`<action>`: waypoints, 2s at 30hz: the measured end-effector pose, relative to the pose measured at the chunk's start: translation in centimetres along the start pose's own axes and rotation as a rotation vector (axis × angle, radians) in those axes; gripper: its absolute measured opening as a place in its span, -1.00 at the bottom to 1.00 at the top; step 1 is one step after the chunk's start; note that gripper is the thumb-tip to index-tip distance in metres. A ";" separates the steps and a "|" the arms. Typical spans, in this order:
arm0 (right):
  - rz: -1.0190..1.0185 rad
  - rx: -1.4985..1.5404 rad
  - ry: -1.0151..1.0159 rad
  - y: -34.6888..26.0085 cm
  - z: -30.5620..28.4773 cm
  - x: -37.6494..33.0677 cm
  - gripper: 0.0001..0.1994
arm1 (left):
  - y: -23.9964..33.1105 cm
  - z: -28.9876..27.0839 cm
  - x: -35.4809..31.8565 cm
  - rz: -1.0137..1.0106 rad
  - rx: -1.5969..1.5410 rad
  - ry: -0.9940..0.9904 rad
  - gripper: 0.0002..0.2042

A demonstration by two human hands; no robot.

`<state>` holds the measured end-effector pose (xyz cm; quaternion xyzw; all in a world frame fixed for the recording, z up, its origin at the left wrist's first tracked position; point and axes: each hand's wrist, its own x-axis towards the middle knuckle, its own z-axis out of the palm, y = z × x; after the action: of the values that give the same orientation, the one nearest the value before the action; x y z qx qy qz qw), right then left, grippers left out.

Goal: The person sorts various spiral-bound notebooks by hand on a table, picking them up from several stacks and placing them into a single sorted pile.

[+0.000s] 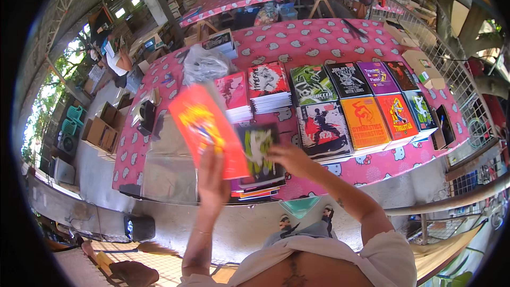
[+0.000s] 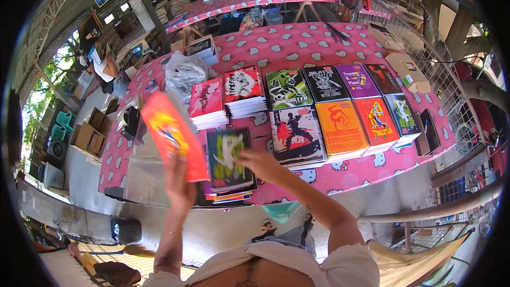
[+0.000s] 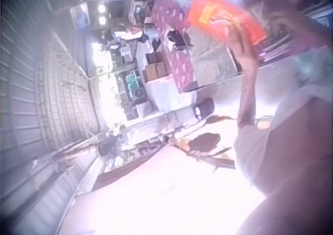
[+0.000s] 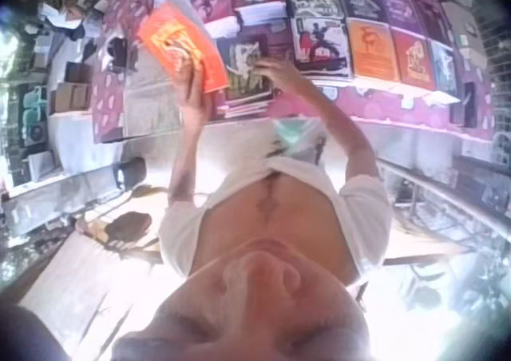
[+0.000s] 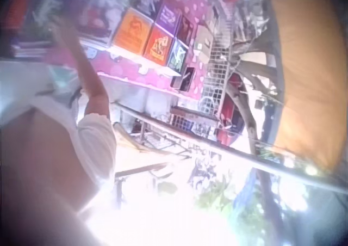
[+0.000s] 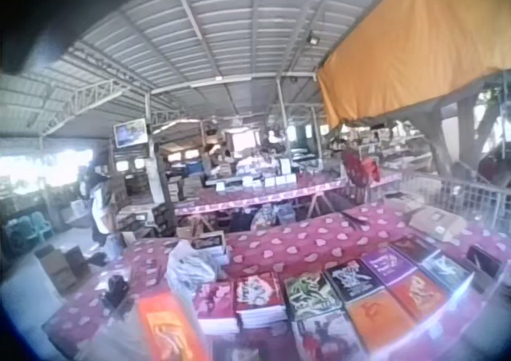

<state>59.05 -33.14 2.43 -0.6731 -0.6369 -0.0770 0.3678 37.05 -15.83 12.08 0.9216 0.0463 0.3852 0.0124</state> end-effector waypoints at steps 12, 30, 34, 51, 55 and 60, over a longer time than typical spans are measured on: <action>1.052 -0.807 0.018 8.8 -12.0 -6.9 -0.41 | 14.5 14.3 5.6 0.157 -0.370 -0.225 -0.22; 0.019 -0.012 0.050 1.3 3.0 -1.3 -0.67 | 0.2 -0.8 -2.2 -0.006 -0.076 0.034 -0.55; 0.314 0.316 0.164 2.2 4.5 3.6 -0.65 | -2.3 2.9 -9.5 0.039 -0.310 -0.541 -0.48; 0.375 0.861 0.365 8.9 -3.4 6.4 -0.77 | -19.5 -1.8 10.1 -0.484 -0.430 0.060 -0.83; 0.379 0.913 -0.074 7.2 2.7 7.1 -0.71 | -13.1 -4.8 5.2 0.024 -0.463 -0.057 -0.75; 0.443 0.417 -0.165 8.4 3.3 6.8 -0.62 | -5.7 2.8 -5.9 0.251 -0.362 -0.460 -0.66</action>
<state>66.74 -25.03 0.67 -0.7094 -0.5047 0.1922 0.4530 34.45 -10.65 5.63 0.9658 -0.1411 0.1672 0.1389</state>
